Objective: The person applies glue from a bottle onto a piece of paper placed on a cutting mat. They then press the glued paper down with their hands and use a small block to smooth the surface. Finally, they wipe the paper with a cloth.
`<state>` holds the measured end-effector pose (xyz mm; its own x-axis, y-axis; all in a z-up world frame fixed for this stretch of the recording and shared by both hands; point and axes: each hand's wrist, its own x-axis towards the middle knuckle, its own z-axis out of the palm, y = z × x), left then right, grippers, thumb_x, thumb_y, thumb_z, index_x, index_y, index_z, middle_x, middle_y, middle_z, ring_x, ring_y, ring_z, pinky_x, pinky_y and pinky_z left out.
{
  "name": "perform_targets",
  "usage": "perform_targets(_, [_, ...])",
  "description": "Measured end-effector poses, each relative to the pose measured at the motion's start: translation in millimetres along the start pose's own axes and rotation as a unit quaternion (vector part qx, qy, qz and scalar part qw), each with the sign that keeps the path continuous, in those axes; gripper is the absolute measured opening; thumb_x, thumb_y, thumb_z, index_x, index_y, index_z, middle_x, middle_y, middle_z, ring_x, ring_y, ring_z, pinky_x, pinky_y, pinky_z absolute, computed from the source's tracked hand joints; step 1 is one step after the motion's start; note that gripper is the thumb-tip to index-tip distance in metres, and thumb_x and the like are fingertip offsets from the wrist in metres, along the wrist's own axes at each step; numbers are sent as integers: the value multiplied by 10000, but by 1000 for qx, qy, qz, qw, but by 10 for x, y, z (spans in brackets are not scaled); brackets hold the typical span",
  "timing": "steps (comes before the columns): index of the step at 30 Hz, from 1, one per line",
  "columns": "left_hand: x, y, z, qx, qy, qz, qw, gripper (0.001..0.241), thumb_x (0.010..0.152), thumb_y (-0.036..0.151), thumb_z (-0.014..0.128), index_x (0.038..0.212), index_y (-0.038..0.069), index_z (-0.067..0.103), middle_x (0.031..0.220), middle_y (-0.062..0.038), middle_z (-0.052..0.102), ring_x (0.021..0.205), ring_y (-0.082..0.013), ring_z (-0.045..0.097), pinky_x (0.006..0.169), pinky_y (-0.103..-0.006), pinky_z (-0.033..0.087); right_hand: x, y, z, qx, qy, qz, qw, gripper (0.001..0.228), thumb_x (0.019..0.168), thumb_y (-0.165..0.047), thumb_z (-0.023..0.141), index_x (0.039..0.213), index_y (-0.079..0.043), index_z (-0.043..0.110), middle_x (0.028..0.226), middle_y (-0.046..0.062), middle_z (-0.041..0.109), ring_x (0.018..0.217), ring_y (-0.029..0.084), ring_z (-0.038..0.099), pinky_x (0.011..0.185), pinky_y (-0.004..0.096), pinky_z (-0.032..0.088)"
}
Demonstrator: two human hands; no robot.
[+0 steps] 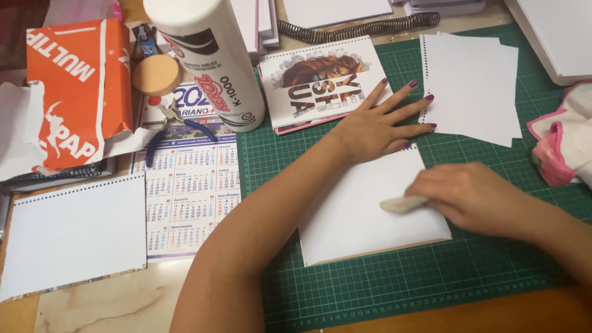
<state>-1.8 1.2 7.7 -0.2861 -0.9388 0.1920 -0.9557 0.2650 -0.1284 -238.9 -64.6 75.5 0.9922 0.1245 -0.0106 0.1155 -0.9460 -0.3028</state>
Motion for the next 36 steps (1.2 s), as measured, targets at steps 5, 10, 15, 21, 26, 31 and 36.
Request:
perform_targets(5, [-18,3,90,11,48,2,999,495,1126,526,313,1612,434,329,1704,25,176,1573,-329,73,1265,-625,60,119,57,-96,32,-31,37,998,159,913,-283,648,1031,-285,756,933,-111,818,770,162,788,660,344,582])
perform_targets(10, [17,-47,69,-2,17,15,1000,627,1096,552,209,1639,267,337,1704,2,78,1554,-349,-49,1267,-648,29,410,357,-58,-85,83,-4,993,427,867,-200,676,1236,-411,720,1262,-67,744,1104,220,717,771,398,580])
perform_targets(15, [-14,24,-259,-45,-70,-11,996,558,1082,529,157,1624,414,220,1721,10,76,1558,-317,-65,1246,-615,-57,-12,81,95,-54,82,-40,994,307,805,-32,679,1064,-193,721,1001,-29,783,839,191,754,663,378,616])
perform_targets(21, [10,7,-103,13,-15,1,1000,556,1085,573,209,1620,427,246,1720,16,137,1571,-322,2,1248,-629,-16,-119,-86,-88,65,8,39,997,225,904,-287,665,1105,-264,764,988,-97,831,833,133,798,704,309,591])
perform_targets(26, [-88,66,-172,-13,17,-13,1000,561,1068,503,445,1601,388,316,1705,9,204,1572,-335,37,1258,-637,29,302,320,-237,122,-37,201,971,381,876,-375,660,1218,-226,740,1063,-31,831,893,140,761,792,309,528])
perform_targets(31, [-299,-161,-309,-163,21,-20,986,545,1051,452,539,1566,317,424,1681,-33,282,1571,-351,56,1260,-611,80,551,354,-250,285,-33,270,919,479,876,-213,684,1352,-163,698,1140,14,760,931,169,707,796,308,503])
perform_targets(36, [-880,-106,-638,-198,246,-39,948,191,1008,169,638,891,35,705,1097,-89,672,1064,-324,600,831,-453,483,473,782,26,756,62,127,639,449,923,-70,626,1351,49,559,1051,129,701,860,181,703,674,272,558])
